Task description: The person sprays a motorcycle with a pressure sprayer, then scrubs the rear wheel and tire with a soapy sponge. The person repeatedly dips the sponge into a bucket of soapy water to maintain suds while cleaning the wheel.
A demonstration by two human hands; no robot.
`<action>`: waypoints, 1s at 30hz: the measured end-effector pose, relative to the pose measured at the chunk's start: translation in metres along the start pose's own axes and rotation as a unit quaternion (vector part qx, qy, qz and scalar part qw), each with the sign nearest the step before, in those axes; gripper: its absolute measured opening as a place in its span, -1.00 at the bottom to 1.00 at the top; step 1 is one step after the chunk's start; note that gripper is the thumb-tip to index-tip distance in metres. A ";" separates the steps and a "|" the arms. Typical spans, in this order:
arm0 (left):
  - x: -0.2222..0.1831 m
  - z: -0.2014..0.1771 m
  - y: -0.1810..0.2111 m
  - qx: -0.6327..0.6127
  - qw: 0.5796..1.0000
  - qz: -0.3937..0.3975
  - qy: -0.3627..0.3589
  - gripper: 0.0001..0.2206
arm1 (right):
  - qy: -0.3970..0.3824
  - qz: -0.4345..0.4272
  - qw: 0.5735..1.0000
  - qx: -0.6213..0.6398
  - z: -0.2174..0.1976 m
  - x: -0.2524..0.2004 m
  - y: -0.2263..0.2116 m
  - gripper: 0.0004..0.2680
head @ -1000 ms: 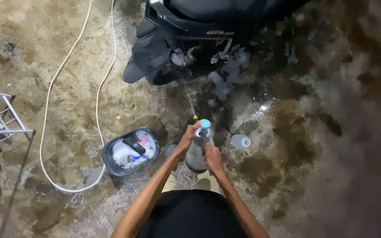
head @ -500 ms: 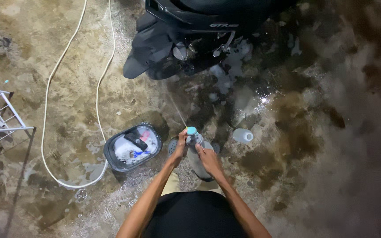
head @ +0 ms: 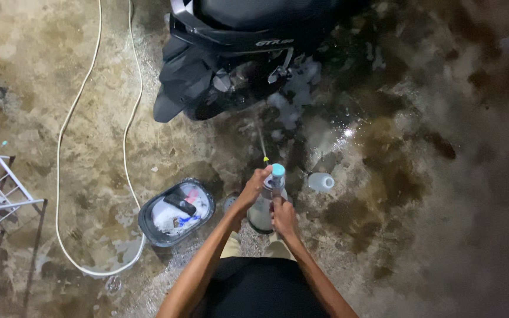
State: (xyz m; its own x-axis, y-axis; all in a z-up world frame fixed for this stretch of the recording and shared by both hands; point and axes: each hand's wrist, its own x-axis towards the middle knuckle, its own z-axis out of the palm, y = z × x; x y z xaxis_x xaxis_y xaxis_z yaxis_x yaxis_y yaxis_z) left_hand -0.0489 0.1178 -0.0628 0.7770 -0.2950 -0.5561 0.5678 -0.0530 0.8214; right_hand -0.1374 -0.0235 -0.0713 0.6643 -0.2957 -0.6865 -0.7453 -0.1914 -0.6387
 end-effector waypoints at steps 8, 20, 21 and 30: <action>0.025 0.011 0.021 -0.024 0.998 -0.040 -0.036 -0.18 | 0.012 -0.030 0.999 0.040 -0.007 0.004 -0.017 -0.57; 0.009 -0.001 0.003 -0.082 0.986 -0.145 0.028 -0.21 | -0.033 -0.065 0.997 -0.010 -0.003 0.017 -0.005 -0.56; 0.011 -0.007 -0.008 -0.091 0.993 -0.068 0.025 -0.22 | -0.039 -0.092 0.994 -0.036 -0.003 0.019 -0.005 -0.55; 0.056 -0.042 -0.139 -0.241 0.970 0.014 -0.009 -0.25 | -0.091 -0.167 0.961 -0.202 0.011 0.010 -0.012 -0.50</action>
State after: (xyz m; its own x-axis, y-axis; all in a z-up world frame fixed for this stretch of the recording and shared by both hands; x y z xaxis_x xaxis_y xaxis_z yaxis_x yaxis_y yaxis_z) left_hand -0.0728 0.1482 -0.2132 0.7914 -0.3070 -0.5287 0.6113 0.4063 0.6791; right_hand -0.1211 -0.0136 -0.0745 0.8415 0.0057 -0.5402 -0.4266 -0.6064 -0.6710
